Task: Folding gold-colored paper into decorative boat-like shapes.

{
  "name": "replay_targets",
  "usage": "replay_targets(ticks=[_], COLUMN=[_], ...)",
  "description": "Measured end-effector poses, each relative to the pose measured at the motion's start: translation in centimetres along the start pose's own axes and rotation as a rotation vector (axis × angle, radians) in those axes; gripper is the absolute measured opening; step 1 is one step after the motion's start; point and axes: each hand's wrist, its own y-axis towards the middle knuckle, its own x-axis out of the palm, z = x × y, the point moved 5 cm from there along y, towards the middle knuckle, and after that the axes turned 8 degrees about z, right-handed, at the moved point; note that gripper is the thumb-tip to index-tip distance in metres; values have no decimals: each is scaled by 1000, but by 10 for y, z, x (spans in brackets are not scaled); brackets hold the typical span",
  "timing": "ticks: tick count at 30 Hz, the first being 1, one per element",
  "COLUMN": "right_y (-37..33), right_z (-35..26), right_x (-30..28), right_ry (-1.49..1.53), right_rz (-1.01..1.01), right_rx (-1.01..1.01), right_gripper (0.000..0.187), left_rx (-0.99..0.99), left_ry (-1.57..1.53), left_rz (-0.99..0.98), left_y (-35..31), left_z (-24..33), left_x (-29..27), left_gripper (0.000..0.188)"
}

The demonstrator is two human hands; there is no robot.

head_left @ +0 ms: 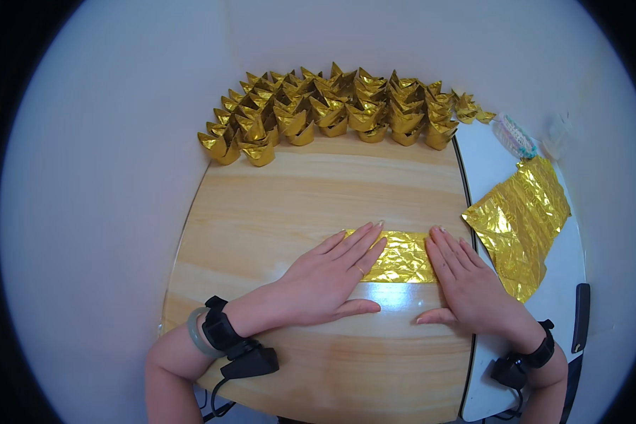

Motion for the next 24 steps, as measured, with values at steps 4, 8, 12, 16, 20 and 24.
replay_targets(ticks=[4,8,12,16,20,24], right_y=[1,2,3,9,12,8], right_z=[-4,-7,4,13,1,-6], right_x=[3,2,-1,-3,-11,-17], right_ry=[12,-13,-62,-53,51,126], right_rz=[45,34,97,173,384,469], right_rx=[14,21,6,18,-228,-382], right_gripper=[105,97,81,68,45,31], left_rx=[43,78,116,104,159,155], left_ry=[13,-40,-143,-198,-151,-334], left_rz=[-32,-20,10,76,292,331], left_y=[0,-2,0,2,1,-1], left_z=[0,-1,-8,-14,-13,-14], left_x=[0,0,-2,-5,-13,-12], left_gripper=[71,58,47,36,23,21])
